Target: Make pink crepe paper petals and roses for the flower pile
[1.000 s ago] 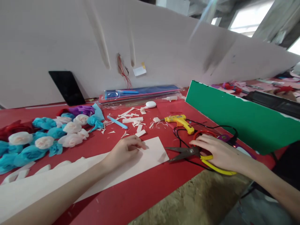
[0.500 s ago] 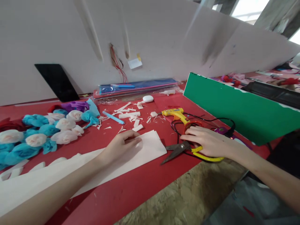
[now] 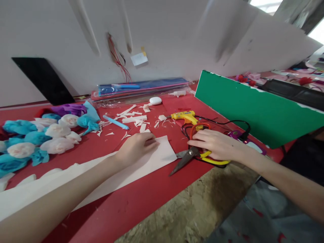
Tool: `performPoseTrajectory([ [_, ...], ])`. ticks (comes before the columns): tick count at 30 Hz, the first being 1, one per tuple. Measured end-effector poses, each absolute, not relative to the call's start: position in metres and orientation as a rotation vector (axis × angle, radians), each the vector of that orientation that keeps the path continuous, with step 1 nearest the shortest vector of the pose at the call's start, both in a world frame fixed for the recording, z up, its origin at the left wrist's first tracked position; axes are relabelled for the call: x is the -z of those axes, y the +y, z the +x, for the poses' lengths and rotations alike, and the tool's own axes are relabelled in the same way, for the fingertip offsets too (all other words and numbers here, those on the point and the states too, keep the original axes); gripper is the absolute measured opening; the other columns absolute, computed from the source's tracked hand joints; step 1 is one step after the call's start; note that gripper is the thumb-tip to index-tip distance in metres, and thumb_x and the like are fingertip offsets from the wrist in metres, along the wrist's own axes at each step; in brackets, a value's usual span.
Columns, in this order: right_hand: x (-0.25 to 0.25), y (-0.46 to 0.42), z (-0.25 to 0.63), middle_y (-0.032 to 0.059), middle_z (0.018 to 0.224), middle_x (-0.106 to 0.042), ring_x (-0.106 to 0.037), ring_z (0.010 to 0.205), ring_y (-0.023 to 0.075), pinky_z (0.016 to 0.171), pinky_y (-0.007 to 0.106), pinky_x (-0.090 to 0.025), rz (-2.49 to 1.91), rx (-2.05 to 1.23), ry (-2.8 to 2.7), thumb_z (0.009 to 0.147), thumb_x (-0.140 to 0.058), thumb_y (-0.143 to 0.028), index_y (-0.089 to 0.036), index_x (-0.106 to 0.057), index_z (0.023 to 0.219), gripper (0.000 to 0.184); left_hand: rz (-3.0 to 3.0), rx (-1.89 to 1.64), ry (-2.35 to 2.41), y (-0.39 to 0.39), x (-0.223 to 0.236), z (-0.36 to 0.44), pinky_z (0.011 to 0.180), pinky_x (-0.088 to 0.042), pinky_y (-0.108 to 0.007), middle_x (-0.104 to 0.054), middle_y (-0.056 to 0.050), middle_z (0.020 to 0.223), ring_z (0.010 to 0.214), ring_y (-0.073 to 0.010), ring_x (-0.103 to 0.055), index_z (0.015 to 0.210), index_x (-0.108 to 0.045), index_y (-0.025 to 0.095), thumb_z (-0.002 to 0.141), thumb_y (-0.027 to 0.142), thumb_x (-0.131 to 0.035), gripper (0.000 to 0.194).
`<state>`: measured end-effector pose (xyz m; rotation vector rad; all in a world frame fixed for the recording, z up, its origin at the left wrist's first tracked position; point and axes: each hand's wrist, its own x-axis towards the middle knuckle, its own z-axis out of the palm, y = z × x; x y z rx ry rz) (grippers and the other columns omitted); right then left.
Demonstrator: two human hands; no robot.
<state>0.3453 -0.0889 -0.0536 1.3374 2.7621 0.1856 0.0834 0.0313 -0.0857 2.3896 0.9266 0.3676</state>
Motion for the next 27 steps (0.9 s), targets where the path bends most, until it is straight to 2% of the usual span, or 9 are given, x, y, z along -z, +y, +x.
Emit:
performPoseTrajectory([
  [4, 0.053, -0.090, 0.348, 0.0147, 0.100, -0.064, -0.057, 0.092, 0.0295, 0.080, 0.043, -0.049, 1.267, -0.245, 2.754, 0.065, -0.058, -0.001, -0.008, -0.056, 0.118, 0.053, 2.406, -0.394, 0.920, 0.027, 0.090, 0.083, 0.058, -0.040, -0.026, -0.064, -0.003, 0.076, 0.065, -0.0181, -0.057, 0.076, -0.055, 0.020, 0.083, 0.036, -0.042, 0.022],
  [15, 0.053, -0.088, 0.350, 0.0133, 0.100, -0.066, -0.059, 0.091, 0.0273, 0.080, 0.039, -0.048, 1.168, -0.317, 2.750, 0.063, -0.054, 0.001, -0.010, -0.056, 0.117, 0.055, 2.468, -0.404, 0.864, 0.026, 0.090, 0.082, 0.060, -0.041, -0.027, -0.064, -0.005, 0.082, 0.070, -0.0193, -0.058, 0.079, -0.053, 0.020, 0.086, 0.033, -0.038, 0.021],
  [20, 0.053, -0.085, 0.354, 0.0119, 0.092, -0.068, -0.060, 0.084, 0.0255, 0.073, 0.036, -0.049, 1.128, -0.425, 2.776, 0.067, -0.048, 0.002, -0.011, -0.058, 0.113, 0.049, 2.491, -0.415, 0.853, 0.026, 0.091, 0.081, 0.062, -0.040, -0.028, -0.064, -0.005, 0.083, 0.073, -0.0200, -0.059, 0.079, -0.053, 0.020, 0.086, 0.030, -0.038, 0.020],
  [27, 0.052, -0.083, 0.358, 0.0130, 0.089, -0.069, -0.061, 0.079, 0.0245, 0.069, 0.034, -0.050, 1.115, -0.388, 2.865, 0.068, -0.041, 0.003, -0.008, -0.060, 0.107, 0.045, 2.519, -0.428, 0.845, 0.028, 0.094, 0.081, 0.061, -0.039, -0.027, -0.064, -0.004, 0.081, 0.070, -0.0190, -0.058, 0.080, -0.054, 0.019, 0.086, 0.029, -0.040, 0.018],
])
